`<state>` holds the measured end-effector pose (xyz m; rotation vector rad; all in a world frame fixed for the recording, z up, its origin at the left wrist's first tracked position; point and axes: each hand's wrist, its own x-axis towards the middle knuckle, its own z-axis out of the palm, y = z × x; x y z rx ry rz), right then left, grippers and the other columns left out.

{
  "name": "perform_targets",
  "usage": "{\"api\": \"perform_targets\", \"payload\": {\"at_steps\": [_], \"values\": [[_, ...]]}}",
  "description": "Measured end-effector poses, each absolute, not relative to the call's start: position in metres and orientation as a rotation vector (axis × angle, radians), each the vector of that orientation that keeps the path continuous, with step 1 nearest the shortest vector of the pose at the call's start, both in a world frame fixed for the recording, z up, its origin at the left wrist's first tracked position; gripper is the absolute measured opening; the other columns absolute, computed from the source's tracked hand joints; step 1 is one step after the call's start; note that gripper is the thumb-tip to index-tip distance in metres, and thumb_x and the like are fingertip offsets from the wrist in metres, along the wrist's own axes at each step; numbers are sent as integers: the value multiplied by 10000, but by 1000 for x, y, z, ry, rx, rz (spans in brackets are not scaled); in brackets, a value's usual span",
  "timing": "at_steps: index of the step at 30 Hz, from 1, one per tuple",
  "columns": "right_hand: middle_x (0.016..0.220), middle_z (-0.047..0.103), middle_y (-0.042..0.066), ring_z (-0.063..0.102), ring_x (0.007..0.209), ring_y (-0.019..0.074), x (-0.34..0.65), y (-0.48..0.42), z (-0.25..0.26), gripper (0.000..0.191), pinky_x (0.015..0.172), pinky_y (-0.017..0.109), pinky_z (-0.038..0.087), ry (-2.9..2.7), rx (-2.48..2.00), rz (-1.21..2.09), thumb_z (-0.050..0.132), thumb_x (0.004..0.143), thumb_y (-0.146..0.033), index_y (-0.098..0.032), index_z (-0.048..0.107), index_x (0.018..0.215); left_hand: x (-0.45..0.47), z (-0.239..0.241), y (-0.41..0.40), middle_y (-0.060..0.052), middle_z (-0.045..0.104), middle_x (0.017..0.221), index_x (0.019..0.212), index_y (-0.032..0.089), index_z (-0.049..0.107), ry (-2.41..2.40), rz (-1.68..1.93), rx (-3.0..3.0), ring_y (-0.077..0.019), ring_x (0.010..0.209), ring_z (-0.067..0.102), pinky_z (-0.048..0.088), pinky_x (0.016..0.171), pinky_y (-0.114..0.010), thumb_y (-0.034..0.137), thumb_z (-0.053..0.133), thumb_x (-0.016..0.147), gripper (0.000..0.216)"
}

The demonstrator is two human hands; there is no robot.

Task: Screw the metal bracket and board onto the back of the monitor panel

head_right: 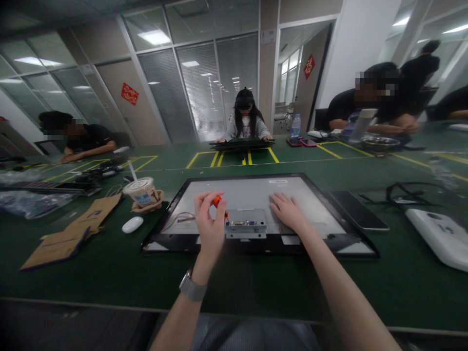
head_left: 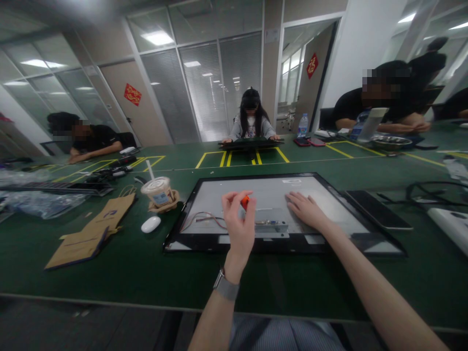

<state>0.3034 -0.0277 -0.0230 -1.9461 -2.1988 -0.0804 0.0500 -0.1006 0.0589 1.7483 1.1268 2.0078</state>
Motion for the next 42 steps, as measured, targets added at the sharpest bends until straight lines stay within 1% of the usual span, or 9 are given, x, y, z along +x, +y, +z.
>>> {"api": "perform_targets", "payload": {"at_steps": [8, 12, 15, 18, 23, 27, 31, 39, 42], "values": [[1516, 416, 93, 351, 1394, 281, 304, -27, -24, 509, 1113, 550, 280, -2205, -1945, -82, 254, 982, -374, -223, 458, 1424, 50, 59, -101, -70, 613, 998, 1181, 200, 600, 1036, 1948, 1700, -162, 918, 590, 485, 819, -291, 270, 356, 1007, 307], [1518, 412, 95, 353, 1393, 284, 304, -26, -26, 512, 1109, 547, 287, -2205, -1954, -83, 256, 980, -376, -214, 458, 1422, 50, 60, -103, -78, 587, 1049, 1102, 205, 648, 1075, 1947, 1757, -178, 957, 577, 488, 847, -309, 294, 462, 973, 243], [1508, 428, 98, 373, 1381, 288, 304, -26, -27, 505, 1103, 554, 296, -2201, -1943, -107, 269, 974, -368, -218, 467, 1414, 51, 60, -104, -66, 544, 995, 1041, 216, 688, 1150, 1958, 1772, -166, 873, 558, 507, 776, -287, 331, 543, 936, 213], [1512, 422, 96, 369, 1384, 287, 304, -26, -27, 505, 1101, 543, 306, -2202, -1948, -109, 270, 974, -366, -215, 467, 1414, 51, 60, -104, -63, 546, 984, 1082, 219, 675, 1159, 1940, 1758, -152, 815, 552, 505, 709, -259, 337, 506, 955, 242], [1514, 419, 95, 361, 1389, 282, 304, -27, -26, 511, 1095, 540, 318, -2205, -1946, -107, 252, 981, -379, -216, 468, 1414, 51, 58, -103, -76, 608, 1032, 1212, 212, 597, 1096, 1906, 1714, -165, 908, 586, 491, 799, -279, 298, 351, 1012, 329], [1514, 418, 94, 356, 1392, 279, 304, -26, -27, 517, 1097, 536, 316, -2202, -1948, -111, 248, 980, -381, -213, 466, 1417, 51, 58, -104, -79, 585, 1053, 1091, 205, 644, 1099, 1938, 1732, -182, 966, 578, 491, 828, -291, 314, 442, 981, 254], [1517, 413, 100, 354, 1393, 282, 304, -26, -27, 527, 1100, 540, 308, -2209, -1953, -111, 248, 976, -376, -194, 463, 1422, 51, 59, -103, -60, 521, 983, 989, 207, 671, 1155, 1967, 1756, -163, 865, 551, 502, 769, -276, 323, 554, 929, 176], [1508, 424, 105, 362, 1388, 287, 304, -26, -28, 519, 1101, 550, 305, -2201, -1944, -113, 260, 975, -373, -195, 472, 1414, 50, 59, -103, -66, 593, 1022, 1151, 212, 609, 1135, 1942, 1734, -164, 907, 578, 487, 809, -285, 267, 429, 986, 251], [1499, 442, 96, 374, 1382, 284, 305, -26, -29, 504, 1098, 550, 311, -2196, -1930, -130, 267, 974, -372, -224, 480, 1407, 51, 59, -103, -66, 607, 1041, 1129, 211, 604, 1114, 1925, 1733, -171, 954, 584, 481, 838, -294, 258, 421, 986, 237]]}}
